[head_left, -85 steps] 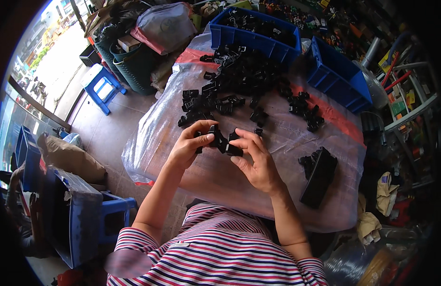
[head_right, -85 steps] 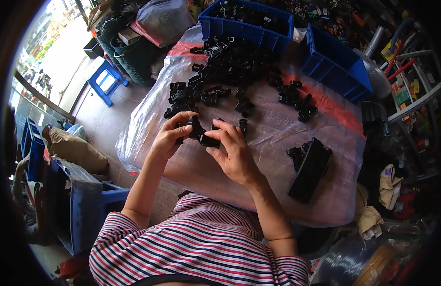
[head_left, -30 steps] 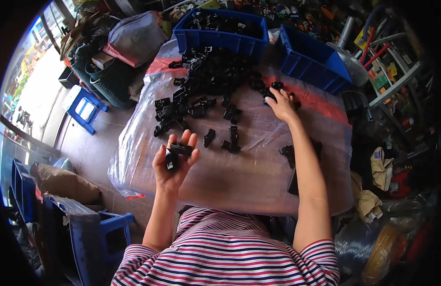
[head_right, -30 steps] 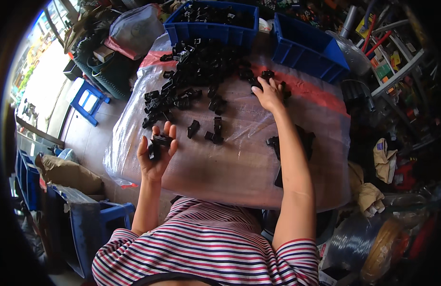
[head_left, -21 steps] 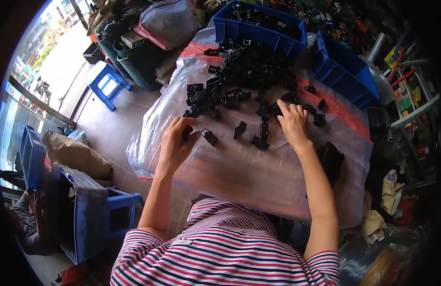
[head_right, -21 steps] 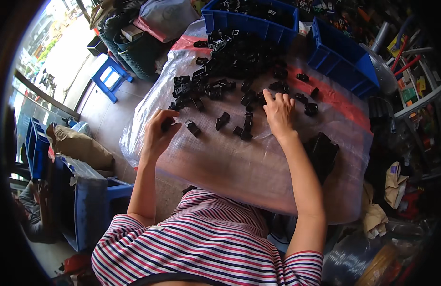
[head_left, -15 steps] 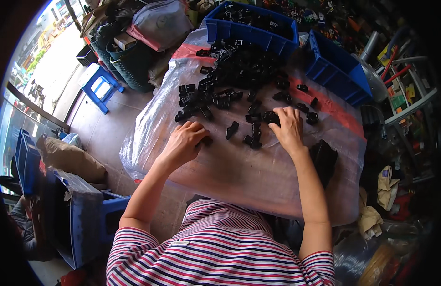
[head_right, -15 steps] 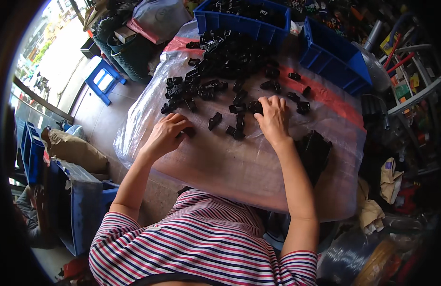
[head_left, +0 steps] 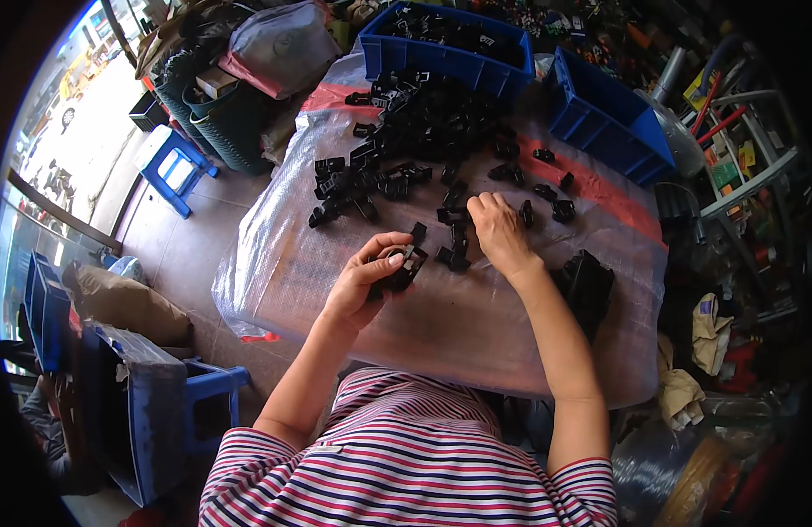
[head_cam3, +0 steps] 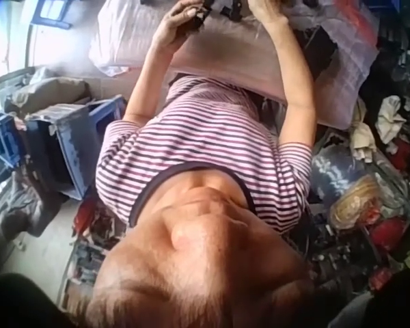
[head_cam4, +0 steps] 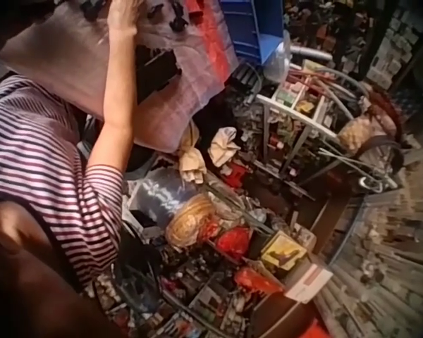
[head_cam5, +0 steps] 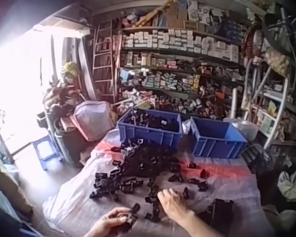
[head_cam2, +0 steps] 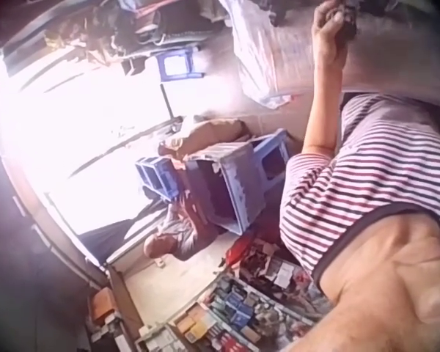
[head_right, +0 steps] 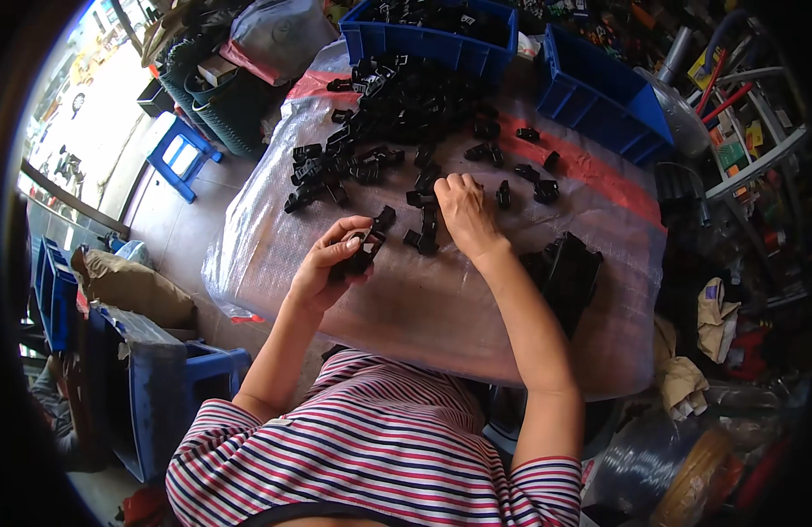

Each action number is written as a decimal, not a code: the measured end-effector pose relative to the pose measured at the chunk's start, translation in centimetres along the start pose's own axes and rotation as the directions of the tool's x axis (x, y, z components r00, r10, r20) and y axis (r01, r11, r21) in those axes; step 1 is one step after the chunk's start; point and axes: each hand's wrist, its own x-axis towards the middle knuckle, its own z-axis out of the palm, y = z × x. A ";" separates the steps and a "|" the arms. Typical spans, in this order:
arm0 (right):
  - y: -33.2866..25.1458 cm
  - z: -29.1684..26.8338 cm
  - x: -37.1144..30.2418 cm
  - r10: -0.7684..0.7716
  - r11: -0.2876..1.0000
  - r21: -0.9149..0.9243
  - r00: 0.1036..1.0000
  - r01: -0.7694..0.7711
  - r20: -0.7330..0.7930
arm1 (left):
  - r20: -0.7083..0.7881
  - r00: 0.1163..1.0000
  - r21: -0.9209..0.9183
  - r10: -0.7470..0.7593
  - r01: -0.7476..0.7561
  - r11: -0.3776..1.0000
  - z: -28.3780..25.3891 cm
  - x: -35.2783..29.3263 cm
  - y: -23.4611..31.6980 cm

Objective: Assemble small black plastic components by hand.

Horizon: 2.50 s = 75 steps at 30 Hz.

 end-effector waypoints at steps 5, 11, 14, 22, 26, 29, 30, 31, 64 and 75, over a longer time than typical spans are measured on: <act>-3.8 -5.6 0.6 0.251 0.679 0.707 0.968 -0.197 0.029 | -0.118 0.989 -0.123 -0.088 0.074 0.990 -0.6 0.4 -1.0; -9.2 -6.9 -2.2 0.387 0.407 0.879 0.918 -0.248 0.080 | 0.160 0.987 -0.352 -0.031 0.086 0.932 2.5 0.4 -0.8; -9.8 -6.4 -3.2 0.538 0.191 0.948 0.835 -0.255 0.116 | 0.023 0.995 0.043 0.100 -0.101 0.994 3.9 0.0 -1.2; -10.3 -6.9 -3.4 0.521 0.097 0.977 0.846 -0.190 0.113 | -0.024 0.970 0.437 0.243 -0.208 0.875 3.1 -0.5 -2.5; -10.0 -7.3 -3.7 0.478 0.300 0.946 0.878 -0.124 -0.037 | 0.005 0.997 0.122 0.080 -0.080 0.989 3.5 -0.6 -1.8; -10.1 -7.2 -3.9 0.380 0.588 0.801 0.913 -0.113 -0.150 | 0.051 0.997 0.068 0.064 -0.068 0.995 3.1 -0.7 -1.8; -10.0 -7.2 -4.0 0.363 0.615 0.782 0.917 -0.105 -0.162 | 0.042 0.996 0.085 0.077 -0.080 0.993 3.2 -0.8 -1.8; -9.9 -7.2 -4.0 0.347 0.640 0.762 0.922 -0.097 -0.174 | 0.034 0.995 0.101 0.090 -0.093 0.991 3.2 -0.8 -1.8; -8.5 -5.7 -2.6 0.351 0.775 0.615 0.908 -0.145 -0.227 | -0.079 0.986 0.065 0.147 -0.142 0.988 3.0 2.1 -0.9; -10.0 -5.3 -3.3 0.355 0.792 0.596 0.894 -0.131 -0.275 | -0.182 0.923 0.197 0.338 -0.303 0.933 4.5 0.2 -2.2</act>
